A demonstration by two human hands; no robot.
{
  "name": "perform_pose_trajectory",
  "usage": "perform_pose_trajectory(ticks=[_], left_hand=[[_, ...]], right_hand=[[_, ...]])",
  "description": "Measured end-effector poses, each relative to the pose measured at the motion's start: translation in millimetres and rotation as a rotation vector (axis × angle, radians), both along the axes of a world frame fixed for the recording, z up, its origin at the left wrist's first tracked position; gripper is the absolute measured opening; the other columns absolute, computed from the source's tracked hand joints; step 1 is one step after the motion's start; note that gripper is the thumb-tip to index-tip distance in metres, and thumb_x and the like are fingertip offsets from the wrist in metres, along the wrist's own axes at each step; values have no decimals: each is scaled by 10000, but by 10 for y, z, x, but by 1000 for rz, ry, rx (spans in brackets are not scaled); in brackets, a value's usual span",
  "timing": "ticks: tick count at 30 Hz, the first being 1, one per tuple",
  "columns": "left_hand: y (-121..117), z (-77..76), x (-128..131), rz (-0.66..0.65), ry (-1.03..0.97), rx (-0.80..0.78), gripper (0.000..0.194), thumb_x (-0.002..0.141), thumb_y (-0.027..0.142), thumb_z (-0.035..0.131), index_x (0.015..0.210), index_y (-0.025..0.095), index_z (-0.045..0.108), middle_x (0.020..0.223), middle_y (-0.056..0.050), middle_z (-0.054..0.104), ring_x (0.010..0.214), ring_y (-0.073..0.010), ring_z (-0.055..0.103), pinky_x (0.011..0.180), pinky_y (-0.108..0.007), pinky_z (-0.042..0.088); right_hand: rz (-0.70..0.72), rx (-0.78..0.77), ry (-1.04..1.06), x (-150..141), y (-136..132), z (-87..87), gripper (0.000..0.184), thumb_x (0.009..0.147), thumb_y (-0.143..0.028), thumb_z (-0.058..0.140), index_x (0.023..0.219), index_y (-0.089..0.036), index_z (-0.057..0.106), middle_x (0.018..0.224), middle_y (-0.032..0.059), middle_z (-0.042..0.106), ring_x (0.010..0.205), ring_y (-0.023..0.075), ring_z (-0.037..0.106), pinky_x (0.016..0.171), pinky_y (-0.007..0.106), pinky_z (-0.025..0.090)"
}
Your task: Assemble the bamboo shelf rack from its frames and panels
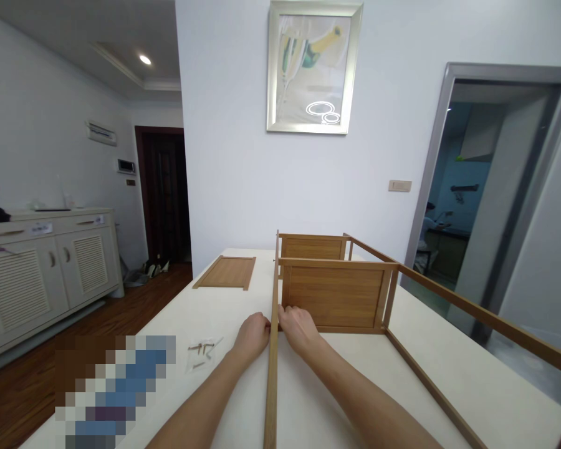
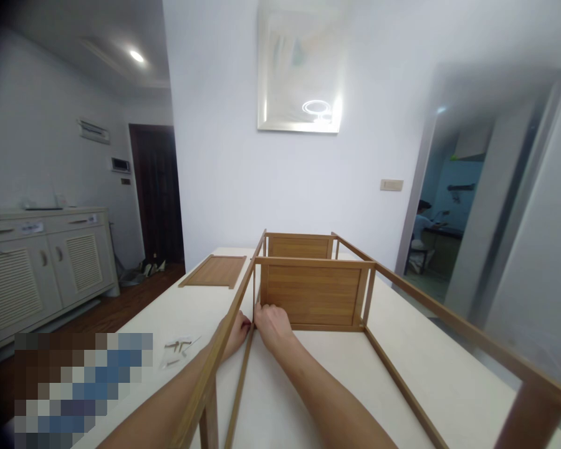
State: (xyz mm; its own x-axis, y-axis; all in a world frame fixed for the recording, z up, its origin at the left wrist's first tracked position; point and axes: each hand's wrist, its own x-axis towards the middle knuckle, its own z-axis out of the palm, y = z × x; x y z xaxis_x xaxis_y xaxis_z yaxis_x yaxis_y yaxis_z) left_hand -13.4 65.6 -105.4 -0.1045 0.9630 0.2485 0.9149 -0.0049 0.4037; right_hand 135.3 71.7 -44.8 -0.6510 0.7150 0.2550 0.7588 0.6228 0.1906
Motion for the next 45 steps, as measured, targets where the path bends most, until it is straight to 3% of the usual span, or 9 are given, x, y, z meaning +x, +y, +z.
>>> perform_pose_trajectory(ticks=[9, 18, 29, 32, 37, 41, 45], left_hand=[[70, -12, -90, 49, -24, -50, 245, 828, 176, 545, 946, 132, 755, 901, -125, 736, 899, -210, 663, 794, -276, 425], [65, -10, -72, 86, -10, -70, 302, 869, 158, 449, 878, 99, 745, 888, -156, 731, 878, -214, 664, 770, -285, 421], [-147, 306, 61, 140, 49, -96, 266, 857, 209, 535, 1039, 136, 715, 1021, -143, 728, 1019, -212, 653, 892, -269, 454], [-258, 494, -93, 142, 100, -123, 277, 838, 168, 543, 1067, 113, 687, 1073, -169, 706, 1053, -233, 648, 913, -301, 459], [-466, 794, -723, 192, 190, -203, 245, 776, 90, 533, 955, 91, 701, 1046, -227, 700, 1025, -279, 661, 886, -365, 472], [-548, 778, -1067, 220, 209, -311, 167, 633, 72, 621, 772, 94, 711, 868, -216, 728, 871, -293, 698, 777, -353, 504], [-535, 661, -1086, 203, 176, -351, 125, 505, 53, 659, 612, 118, 672, 733, -185, 725, 799, -313, 700, 744, -372, 506]], right_hand=[[-5, 1, -15, -63, 2, 5, 285, 891, -12, 414, 1094, -133, 573, 947, 138, 709, 898, 235, 692, 719, 279, 511], [-24, -2, -25, -110, -26, 49, 302, 898, -10, 380, 1091, -145, 568, 961, 137, 697, 910, 233, 681, 724, 289, 499], [77, 42, 56, 35, -256, -46, 371, 884, -15, 390, 1167, -169, 574, 942, 99, 672, 862, 203, 630, 718, 268, 445], [92, 48, 99, 149, -360, -61, 461, 851, 19, 395, 1232, -185, 556, 937, 84, 676, 857, 197, 624, 713, 269, 433], [122, 77, 184, 332, -505, -108, 419, 875, -25, 425, 1225, -210, 562, 966, 76, 686, 861, 190, 636, 709, 274, 432], [56, 42, 225, 414, -555, -198, 308, 921, -97, 429, 1161, -218, 579, 932, 59, 695, 827, 190, 649, 664, 275, 421], [5, -8, 260, 473, -546, -273, 289, 941, -116, 414, 1166, -216, 567, 950, 49, 699, 853, 187, 656, 677, 269, 418]])
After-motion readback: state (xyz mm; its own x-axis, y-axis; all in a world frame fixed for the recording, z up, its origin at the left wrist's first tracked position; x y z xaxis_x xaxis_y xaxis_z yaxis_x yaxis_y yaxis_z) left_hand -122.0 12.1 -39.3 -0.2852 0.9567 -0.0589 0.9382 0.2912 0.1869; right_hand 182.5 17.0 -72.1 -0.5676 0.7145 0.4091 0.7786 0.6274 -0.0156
